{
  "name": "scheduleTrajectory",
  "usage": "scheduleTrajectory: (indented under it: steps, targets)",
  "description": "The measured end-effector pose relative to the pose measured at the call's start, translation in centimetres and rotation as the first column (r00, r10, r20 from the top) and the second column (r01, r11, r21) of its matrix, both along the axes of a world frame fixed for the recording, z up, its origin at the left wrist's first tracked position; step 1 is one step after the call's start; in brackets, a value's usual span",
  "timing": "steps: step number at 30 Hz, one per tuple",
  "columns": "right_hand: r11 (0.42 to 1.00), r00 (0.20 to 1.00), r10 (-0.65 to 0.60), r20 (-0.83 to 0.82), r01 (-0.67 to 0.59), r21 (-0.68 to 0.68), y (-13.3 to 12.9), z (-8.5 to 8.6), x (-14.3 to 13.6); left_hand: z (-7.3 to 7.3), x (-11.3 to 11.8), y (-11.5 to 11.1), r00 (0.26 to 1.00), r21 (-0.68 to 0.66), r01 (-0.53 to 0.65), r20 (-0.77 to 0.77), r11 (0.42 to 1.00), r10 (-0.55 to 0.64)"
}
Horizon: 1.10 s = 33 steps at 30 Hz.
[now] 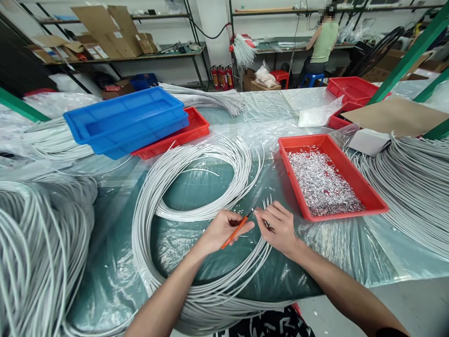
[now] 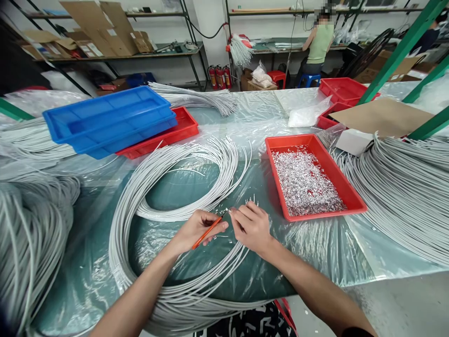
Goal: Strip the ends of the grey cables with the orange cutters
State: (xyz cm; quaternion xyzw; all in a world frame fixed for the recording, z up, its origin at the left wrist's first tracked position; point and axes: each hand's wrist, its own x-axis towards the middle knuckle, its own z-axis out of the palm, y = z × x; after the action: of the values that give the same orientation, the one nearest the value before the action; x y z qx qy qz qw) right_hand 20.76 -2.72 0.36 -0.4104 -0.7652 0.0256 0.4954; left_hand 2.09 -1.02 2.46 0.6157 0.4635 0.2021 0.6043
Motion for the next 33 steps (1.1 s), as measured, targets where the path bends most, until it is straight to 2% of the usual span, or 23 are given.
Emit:
scheduleTrajectory:
  steps: [6, 11, 13, 17, 23, 33]
  targets:
    - [0.965, 0.970, 0.089, -0.227, -0.140, -0.220, -0.1, 0.4, 0.1, 0.8, -0.3, 0.4, 0.997, 0.105, -0.032, 0.067, 0.994, 0.025]
    - [0.910, 0.940, 0.135, -0.314, -0.242, -0.335, -0.3, 0.8, 0.0, 1.2, -0.3, 0.4, 0.959, 0.191, -0.251, 0.183, 0.949, 0.216]
    - [0.899, 0.932, 0.160, -0.325, -0.273, -0.342, -0.4, 0.9, -0.2, 1.0, -0.3, 0.3, 0.946, 0.197, -0.282, 0.218, 0.939, 0.238]
    - [0.898, 0.924, 0.166, -0.343, -0.286, -0.334, -0.7, 0.7, -0.6, 0.5, -0.1, 0.0, 0.947, 0.198, -0.236, 0.269, 0.951, 0.178]
    - [0.903, 0.920, 0.140, -0.366, -0.270, -0.334, -0.9, 0.5, -0.9, 0.6, 0.3, -0.3, 0.939, 0.212, -0.256, 0.286, 0.943, 0.191]
    - [0.793, 0.878, 0.144, -0.456, -0.378, -0.477, -0.8, 0.6, -0.9, 0.5, 0.2, -0.2, 0.950, 0.221, -0.240, 0.255, 0.945, 0.182]
